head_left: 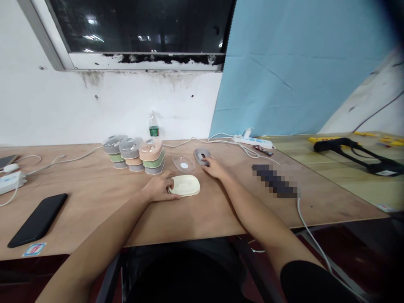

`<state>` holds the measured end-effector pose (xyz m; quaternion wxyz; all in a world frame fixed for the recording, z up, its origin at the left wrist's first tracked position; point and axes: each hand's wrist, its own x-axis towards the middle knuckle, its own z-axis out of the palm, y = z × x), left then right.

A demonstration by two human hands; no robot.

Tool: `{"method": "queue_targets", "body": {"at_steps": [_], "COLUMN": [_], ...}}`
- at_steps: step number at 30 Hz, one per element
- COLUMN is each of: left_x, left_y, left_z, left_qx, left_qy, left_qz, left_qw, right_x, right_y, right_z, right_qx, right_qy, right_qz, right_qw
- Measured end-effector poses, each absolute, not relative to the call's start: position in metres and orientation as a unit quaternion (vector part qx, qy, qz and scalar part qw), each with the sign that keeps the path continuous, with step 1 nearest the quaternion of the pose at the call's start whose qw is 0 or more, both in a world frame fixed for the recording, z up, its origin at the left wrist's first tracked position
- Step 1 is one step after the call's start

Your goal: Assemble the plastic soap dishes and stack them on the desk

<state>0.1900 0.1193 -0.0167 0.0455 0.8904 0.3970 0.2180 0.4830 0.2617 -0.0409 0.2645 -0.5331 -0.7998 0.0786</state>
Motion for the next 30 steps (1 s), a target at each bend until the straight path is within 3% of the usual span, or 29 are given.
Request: {"method": "queue_targets", "body": {"at_steps": [5, 9, 12, 14, 17, 19, 24, 30], "left_x": [0.193, 0.192, 0.188, 0.186, 0.182, 0.18, 0.175, 0.17], "left_y": [0.118, 0.119, 0.12, 0.121, 0.122, 0.121, 0.119, 0.122], "left_z": [-0.018, -0.016, -0.014, -0.014, -0.014, -0.013, -0.01, -0.009], "left_qx": [0.895, 0.897, 0.87, 0.834, 0.785, 0.77, 0.791, 0.874], "left_qy": [0.392, 0.386, 0.424, 0.473, 0.528, 0.543, 0.524, 0.442], "left_qz": [0.202, 0.21, 0.247, 0.283, 0.321, 0.331, 0.313, 0.201], "left_qw": [0.063, 0.055, 0.047, 0.044, 0.047, 0.051, 0.046, 0.023], "right_x": [0.482, 0.474, 0.464, 0.455, 0.443, 0.439, 0.447, 0.456], "right_y": [0.266, 0.253, 0.238, 0.227, 0.213, 0.207, 0.202, 0.203], "right_z": [-0.042, -0.025, -0.01, -0.004, -0.001, -0.001, 0.005, 0.01], "right_qx": [-0.578, -0.575, -0.509, -0.44, -0.351, -0.329, -0.353, -0.392], "right_qy": [-0.768, -0.712, -0.683, -0.681, -0.681, -0.685, -0.755, -0.801], "right_qz": [0.071, 0.064, 0.168, 0.296, 0.466, 0.518, 0.448, 0.433], "right_qw": [0.266, 0.397, 0.495, 0.504, 0.442, 0.393, 0.325, 0.133]}}
